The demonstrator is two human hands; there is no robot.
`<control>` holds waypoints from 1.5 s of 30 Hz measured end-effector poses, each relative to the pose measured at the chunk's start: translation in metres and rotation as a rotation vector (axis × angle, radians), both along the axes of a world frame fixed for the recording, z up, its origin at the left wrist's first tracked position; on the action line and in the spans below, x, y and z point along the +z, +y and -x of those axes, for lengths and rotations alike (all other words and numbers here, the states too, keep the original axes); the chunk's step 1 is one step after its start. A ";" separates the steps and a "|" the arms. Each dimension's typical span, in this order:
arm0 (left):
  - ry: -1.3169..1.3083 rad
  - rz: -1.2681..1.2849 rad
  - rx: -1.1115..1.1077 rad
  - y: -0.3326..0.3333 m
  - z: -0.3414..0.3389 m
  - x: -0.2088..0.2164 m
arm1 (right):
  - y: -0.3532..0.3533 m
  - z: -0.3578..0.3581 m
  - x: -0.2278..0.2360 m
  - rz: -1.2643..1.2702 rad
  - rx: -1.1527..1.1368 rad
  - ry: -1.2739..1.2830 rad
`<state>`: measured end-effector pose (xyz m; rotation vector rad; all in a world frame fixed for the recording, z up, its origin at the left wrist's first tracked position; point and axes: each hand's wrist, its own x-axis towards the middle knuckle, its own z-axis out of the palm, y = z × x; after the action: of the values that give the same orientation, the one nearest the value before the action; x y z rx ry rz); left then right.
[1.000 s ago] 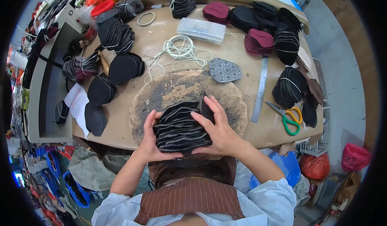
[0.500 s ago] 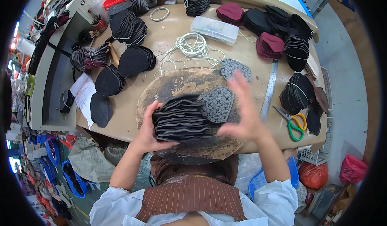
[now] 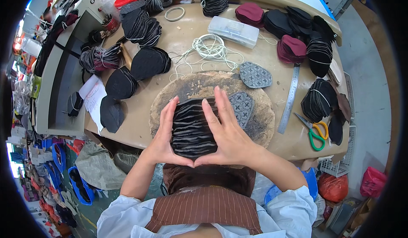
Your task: The person stacks black shoe insoles on a wooden board, aligns them, and secures them with a rubber band. They then handle a stack of grey patterned insoles, placing them on the table. The person continues to organize and stack various insole types, including black and grey ones, preparing them for the next stage of production.
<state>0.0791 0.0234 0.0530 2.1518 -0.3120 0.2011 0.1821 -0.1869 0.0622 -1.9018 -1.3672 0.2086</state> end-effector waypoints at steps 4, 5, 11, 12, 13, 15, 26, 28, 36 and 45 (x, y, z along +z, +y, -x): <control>0.023 -0.019 -0.040 -0.003 0.002 0.005 | 0.008 0.010 0.004 0.020 -0.018 -0.108; 0.029 -0.028 -0.041 -0.005 0.002 0.005 | 0.011 0.012 0.004 0.064 -0.026 -0.148; 0.052 -0.005 0.045 0.004 0.007 -0.005 | 0.036 0.018 0.023 0.077 -0.047 -0.170; 0.035 -0.026 0.053 0.004 0.009 -0.006 | 0.036 0.017 0.026 0.036 0.057 -0.152; 0.019 -0.048 0.061 0.003 0.010 -0.006 | 0.034 0.014 0.027 -0.004 0.161 -0.134; 0.084 0.081 0.077 0.002 0.011 -0.007 | 0.024 -0.013 0.024 -0.025 0.043 -0.116; -0.030 0.031 0.093 -0.011 0.016 -0.020 | 0.018 0.021 0.035 0.282 0.188 -0.209; -0.026 0.086 0.096 -0.011 0.017 -0.021 | 0.023 0.013 0.037 0.254 0.091 -0.203; -0.036 0.172 0.257 -0.014 0.016 -0.035 | 0.011 -0.024 0.011 0.058 0.231 0.122; -0.003 0.009 0.052 -0.001 0.029 -0.016 | -0.004 0.003 -0.014 0.065 0.092 0.078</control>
<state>0.0503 0.0223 0.0370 2.1520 -0.2570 0.2351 0.1793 -0.1909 0.0479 -1.8654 -1.4122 0.3730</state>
